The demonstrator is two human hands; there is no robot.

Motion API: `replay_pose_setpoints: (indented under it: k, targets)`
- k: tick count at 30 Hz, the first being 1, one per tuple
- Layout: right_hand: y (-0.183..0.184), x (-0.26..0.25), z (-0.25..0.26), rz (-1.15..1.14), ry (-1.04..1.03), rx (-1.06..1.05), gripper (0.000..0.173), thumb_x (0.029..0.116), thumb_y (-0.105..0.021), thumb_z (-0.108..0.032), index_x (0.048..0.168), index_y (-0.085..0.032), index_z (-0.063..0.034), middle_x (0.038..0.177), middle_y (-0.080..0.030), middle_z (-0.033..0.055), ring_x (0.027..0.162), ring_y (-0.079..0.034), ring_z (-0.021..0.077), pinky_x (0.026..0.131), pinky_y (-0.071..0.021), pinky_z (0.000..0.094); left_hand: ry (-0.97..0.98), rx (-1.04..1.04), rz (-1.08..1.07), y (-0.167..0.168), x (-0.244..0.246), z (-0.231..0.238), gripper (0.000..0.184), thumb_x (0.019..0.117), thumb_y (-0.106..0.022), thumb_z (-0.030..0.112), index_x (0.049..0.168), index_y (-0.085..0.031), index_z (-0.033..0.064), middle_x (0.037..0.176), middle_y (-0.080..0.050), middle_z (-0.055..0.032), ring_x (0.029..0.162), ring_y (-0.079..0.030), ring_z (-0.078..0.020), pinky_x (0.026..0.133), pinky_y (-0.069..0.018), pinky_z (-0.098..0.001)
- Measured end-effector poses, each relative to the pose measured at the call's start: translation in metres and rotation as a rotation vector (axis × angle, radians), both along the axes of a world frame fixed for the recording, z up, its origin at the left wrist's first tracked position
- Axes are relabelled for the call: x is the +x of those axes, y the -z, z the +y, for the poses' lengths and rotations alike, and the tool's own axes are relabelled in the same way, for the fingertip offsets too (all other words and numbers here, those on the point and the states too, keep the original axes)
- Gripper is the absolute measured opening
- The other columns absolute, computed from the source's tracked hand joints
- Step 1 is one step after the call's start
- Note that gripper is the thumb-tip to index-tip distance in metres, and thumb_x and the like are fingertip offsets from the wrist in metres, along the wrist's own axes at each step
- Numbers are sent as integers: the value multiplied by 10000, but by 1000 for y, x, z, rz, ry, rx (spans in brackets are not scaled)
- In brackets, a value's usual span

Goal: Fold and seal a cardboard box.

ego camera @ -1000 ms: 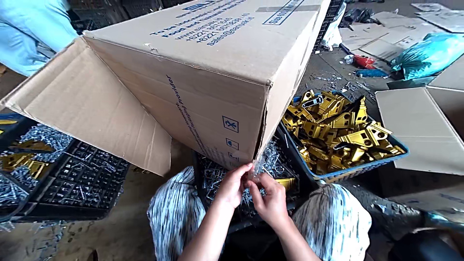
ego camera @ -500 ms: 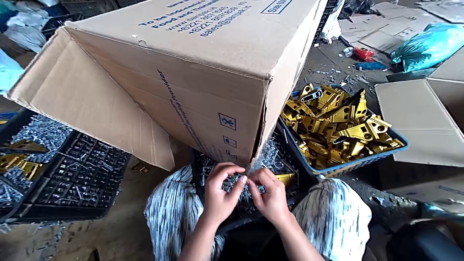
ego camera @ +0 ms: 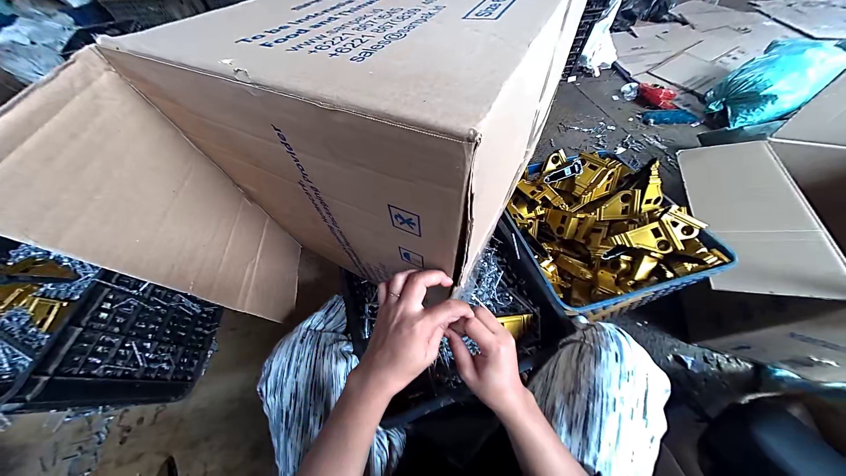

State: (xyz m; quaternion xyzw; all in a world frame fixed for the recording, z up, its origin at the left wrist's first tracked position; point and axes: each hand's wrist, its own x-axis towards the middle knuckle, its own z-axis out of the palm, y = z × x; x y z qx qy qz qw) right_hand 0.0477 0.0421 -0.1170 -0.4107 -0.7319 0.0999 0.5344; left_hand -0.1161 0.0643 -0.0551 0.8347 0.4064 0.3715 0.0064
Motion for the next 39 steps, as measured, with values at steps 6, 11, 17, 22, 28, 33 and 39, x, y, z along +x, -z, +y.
replay_pose_setpoints:
  k: [6, 11, 17, 22, 28, 33, 39]
  targets:
    - [0, 1, 0, 15, -12, 13, 202, 974, -622, -178, 861, -719, -42, 865, -686, 85, 862, -661, 157, 785, -549, 266, -13, 7, 57, -3, 1, 1, 178, 1036, -545, 353, 974, -705, 306, 1244, -597, -5, 1230, -502, -224, 1005, -352, -485]
    - [-1, 0, 1, 48, -47, 18, 208, 988, -618, -190, 903, -728, -34, 888, -707, 88, 880, -679, 152, 801, -565, 272, -61, 87, -49, 6, 2, 1, 194, 1045, -538, 327, 957, -689, 243, 1169, -630, 11, 1189, -529, -186, 1022, -351, -446]
    - [12, 0, 5, 130, -158, -188, 208, 974, -650, -187, 1017, -736, -2, 978, -742, 98, 848, -709, 105, 756, -605, 249, -151, 173, -229, 26, 0, 3, 204, 1061, -505, 305, 975, -654, 195, 1088, -672, 23, 1163, -551, -148, 1014, -343, -417]
    - [15, -8, 6, 184, -341, -358, 351, 1036, -459, -60, 1288, -654, 90, 1291, -696, 186, 1186, -685, 148, 1045, -537, 297, -230, 200, -304, 36, 4, -2, 198, 1051, -518, 293, 963, -649, 173, 1037, -680, -1, 1112, -580, -140, 1007, -344, -414]
    - [14, -13, 8, 281, -427, -453, 423, 1051, -380, -46, 1405, -544, 117, 1444, -585, 229, 1358, -573, 191, 1158, -448, 333, -331, 191, -340, 37, 1, -9, 191, 1043, -510, 259, 952, -641, 153, 1022, -685, -23, 1091, -590, -146, 992, -344, -431]
    - [17, -9, 13, 361, -430, -466, 431, 1051, -354, -36, 1405, -524, 141, 1485, -541, 247, 1398, -539, 244, 1181, -442, 381, -369, 150, -306, 34, -19, -12, 185, 1032, -509, 231, 968, -659, 145, 1053, -690, -47, 1104, -591, -184, 972, -355, -460]
    - [17, -10, 14, 425, -426, -457, 406, 1061, -359, -53, 1350, -579, 129, 1453, -578, 227, 1373, -562, 222, 1151, -469, 372, -241, 141, -261, 22, -9, -10, 201, 1025, -577, 314, 1073, -758, 239, 1161, -682, -12, 1154, -568, -177, 976, -361, -455]
